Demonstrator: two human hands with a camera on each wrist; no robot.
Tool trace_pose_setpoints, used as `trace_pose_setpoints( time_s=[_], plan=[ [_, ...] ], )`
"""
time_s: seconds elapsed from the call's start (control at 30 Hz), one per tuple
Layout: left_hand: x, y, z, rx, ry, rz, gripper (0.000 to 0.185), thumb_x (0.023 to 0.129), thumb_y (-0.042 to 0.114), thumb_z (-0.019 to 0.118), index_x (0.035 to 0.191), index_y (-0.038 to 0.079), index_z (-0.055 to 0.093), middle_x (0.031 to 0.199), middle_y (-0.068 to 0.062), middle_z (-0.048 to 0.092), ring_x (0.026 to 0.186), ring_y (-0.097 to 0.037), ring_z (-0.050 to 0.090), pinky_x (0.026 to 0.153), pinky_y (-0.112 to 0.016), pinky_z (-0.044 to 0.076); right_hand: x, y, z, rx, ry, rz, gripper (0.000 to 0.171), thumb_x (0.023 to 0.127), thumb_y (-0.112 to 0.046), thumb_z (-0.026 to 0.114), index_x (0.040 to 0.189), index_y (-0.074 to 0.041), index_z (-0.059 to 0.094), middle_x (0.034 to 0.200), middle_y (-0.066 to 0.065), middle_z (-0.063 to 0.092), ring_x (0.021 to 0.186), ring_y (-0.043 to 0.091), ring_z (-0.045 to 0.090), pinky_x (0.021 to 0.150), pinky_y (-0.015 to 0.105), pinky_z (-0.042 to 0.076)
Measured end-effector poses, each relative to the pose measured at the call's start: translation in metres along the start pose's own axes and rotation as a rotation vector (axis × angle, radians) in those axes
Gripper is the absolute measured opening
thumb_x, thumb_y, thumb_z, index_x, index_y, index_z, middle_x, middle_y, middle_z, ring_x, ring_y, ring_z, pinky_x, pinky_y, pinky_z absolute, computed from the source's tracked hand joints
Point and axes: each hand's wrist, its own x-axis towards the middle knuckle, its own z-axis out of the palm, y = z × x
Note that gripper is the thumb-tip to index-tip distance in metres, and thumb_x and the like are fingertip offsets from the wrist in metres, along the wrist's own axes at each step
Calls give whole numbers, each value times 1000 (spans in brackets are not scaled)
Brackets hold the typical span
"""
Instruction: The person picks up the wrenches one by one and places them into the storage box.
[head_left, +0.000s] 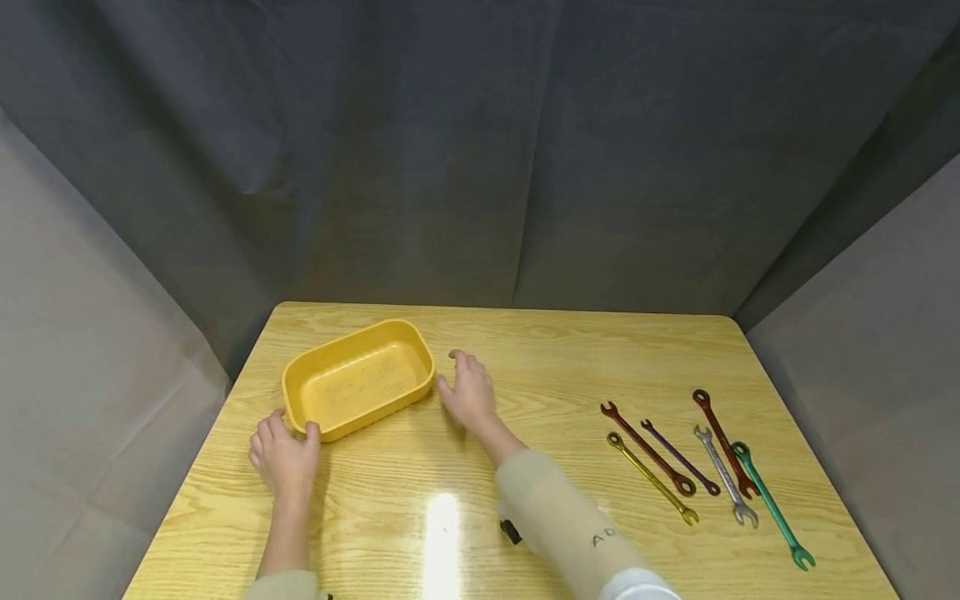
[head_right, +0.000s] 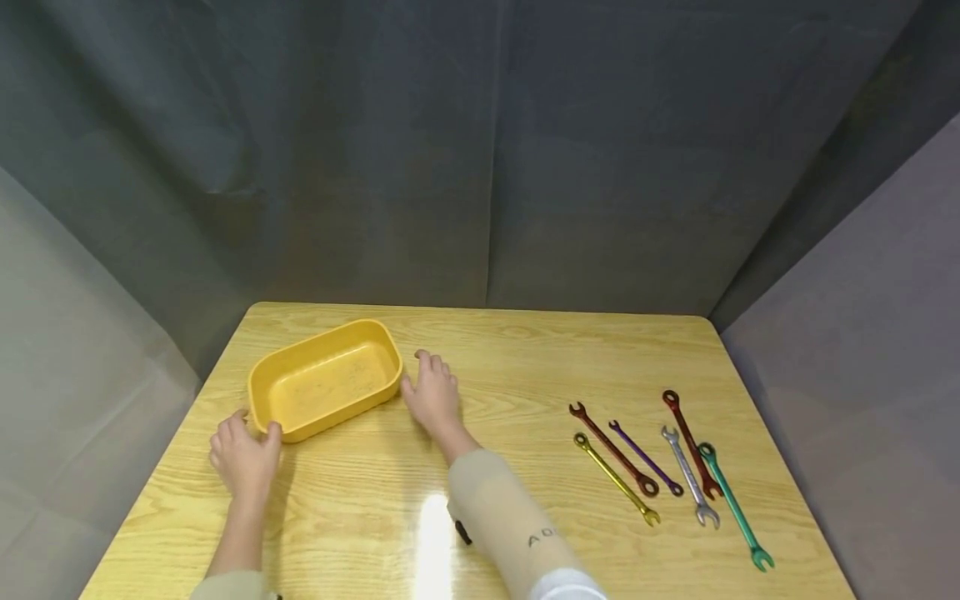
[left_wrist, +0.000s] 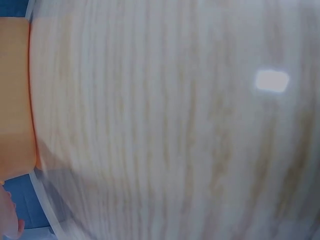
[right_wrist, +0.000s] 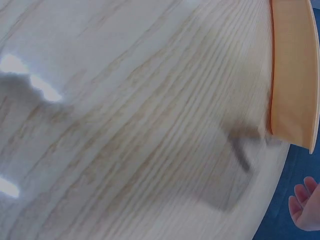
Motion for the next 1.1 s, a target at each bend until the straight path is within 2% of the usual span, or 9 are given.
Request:
trace_pose_setpoints(
  time_s=[0.37, 0.83, 1.1],
  plan=[
    [3, 3, -4, 27, -120, -90, 50, 82, 25, 53, 121, -6, 44, 117, -25, 45, 110, -41, 35, 88, -54, 26, 8, -18, 4, -51, -98, 37, 52, 90, -39, 48, 134, -12, 37, 127, 11, 47, 115, 26, 45, 93, 42, 38],
    [0, 4, 0, 19, -141, -129, 51, 82, 25, 49, 124, -4, 44, 119, -25, 43, 111, -41, 34, 90, -54, 24, 11, -25, 8, -75, -149, 91, 54, 92, -42, 46, 135, -11, 35, 125, 12, 47, 113, 26, 47, 91, 41, 40],
    [0, 3, 0, 33, -142, -129, 51, 82, 26, 50, 124, -3, 46, 118, -25, 43, 111, -41, 35, 89, -54, 25, 10, -29, 9, -95, -186, 105, 54, 92, -41, 45, 136, -11, 35, 126, 13, 46, 114, 27, 46, 90, 42, 41]
  ],
)
